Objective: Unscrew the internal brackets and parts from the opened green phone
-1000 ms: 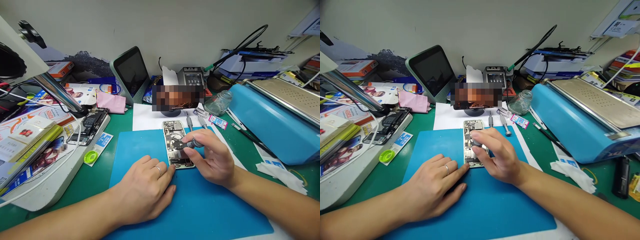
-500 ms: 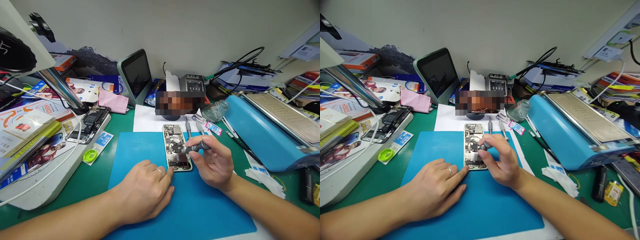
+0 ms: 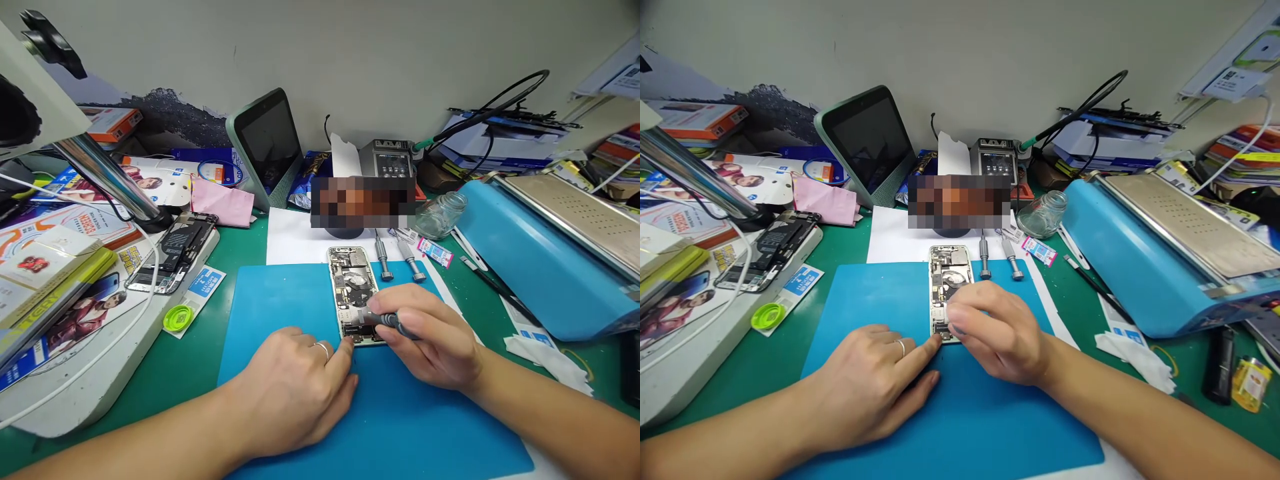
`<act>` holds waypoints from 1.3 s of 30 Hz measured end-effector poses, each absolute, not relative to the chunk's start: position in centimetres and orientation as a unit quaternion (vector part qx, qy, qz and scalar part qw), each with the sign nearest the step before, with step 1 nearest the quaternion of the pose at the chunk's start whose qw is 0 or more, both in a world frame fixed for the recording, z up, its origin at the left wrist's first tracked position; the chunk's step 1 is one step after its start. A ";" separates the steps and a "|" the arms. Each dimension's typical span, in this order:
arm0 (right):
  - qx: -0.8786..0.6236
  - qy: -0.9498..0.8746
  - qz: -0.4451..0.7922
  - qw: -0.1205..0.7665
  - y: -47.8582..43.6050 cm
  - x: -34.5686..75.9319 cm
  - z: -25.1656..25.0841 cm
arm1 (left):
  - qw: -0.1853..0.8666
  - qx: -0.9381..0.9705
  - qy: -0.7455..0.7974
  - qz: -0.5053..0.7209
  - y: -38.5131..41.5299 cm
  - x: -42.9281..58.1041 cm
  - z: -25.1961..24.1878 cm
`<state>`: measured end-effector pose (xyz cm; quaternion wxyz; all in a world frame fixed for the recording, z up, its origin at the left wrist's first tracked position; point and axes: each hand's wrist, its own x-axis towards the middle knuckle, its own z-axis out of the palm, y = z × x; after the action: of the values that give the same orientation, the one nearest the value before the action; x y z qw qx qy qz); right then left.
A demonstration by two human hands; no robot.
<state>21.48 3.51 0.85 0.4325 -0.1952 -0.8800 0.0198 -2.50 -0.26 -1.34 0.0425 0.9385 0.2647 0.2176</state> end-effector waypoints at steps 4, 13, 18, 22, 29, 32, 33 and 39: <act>-0.165 -0.896 -0.004 0.413 3.6 21.0 1.1 | 0.050 0.935 0.267 0.228 0.0 -2.3 -1.2; -0.142 -0.907 0.017 0.395 3.2 20.6 2.0 | 0.069 0.928 0.267 0.249 0.2 -1.8 -1.1; -0.137 -0.897 0.000 0.420 3.1 21.1 0.9 | 0.071 0.923 0.261 0.275 0.1 -1.8 -1.0; -0.141 -0.896 0.003 0.421 3.0 21.2 0.1 | 0.073 0.918 0.261 0.289 0.1 -1.6 -1.1; -0.140 -0.898 -0.006 0.416 3.4 21.0 0.4 | 0.080 0.914 0.281 0.280 -0.1 -1.8 -0.9; -0.159 -0.900 -0.024 0.404 3.6 21.0 0.4 | 0.088 0.914 0.281 0.280 0.0 -2.1 -0.9; -0.175 -0.900 -0.038 0.397 3.6 21.0 0.3 | 0.091 0.913 0.284 0.280 0.1 -2.1 -0.9; -0.307 -0.877 -0.070 0.363 4.4 21.7 -0.4 | 0.111 0.913 0.309 0.244 0.5 -2.5 -1.2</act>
<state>21.70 4.42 -0.36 0.3626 -0.3068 -0.8773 -0.0695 -2.47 0.50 -1.20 0.1111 0.9125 0.3092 0.2436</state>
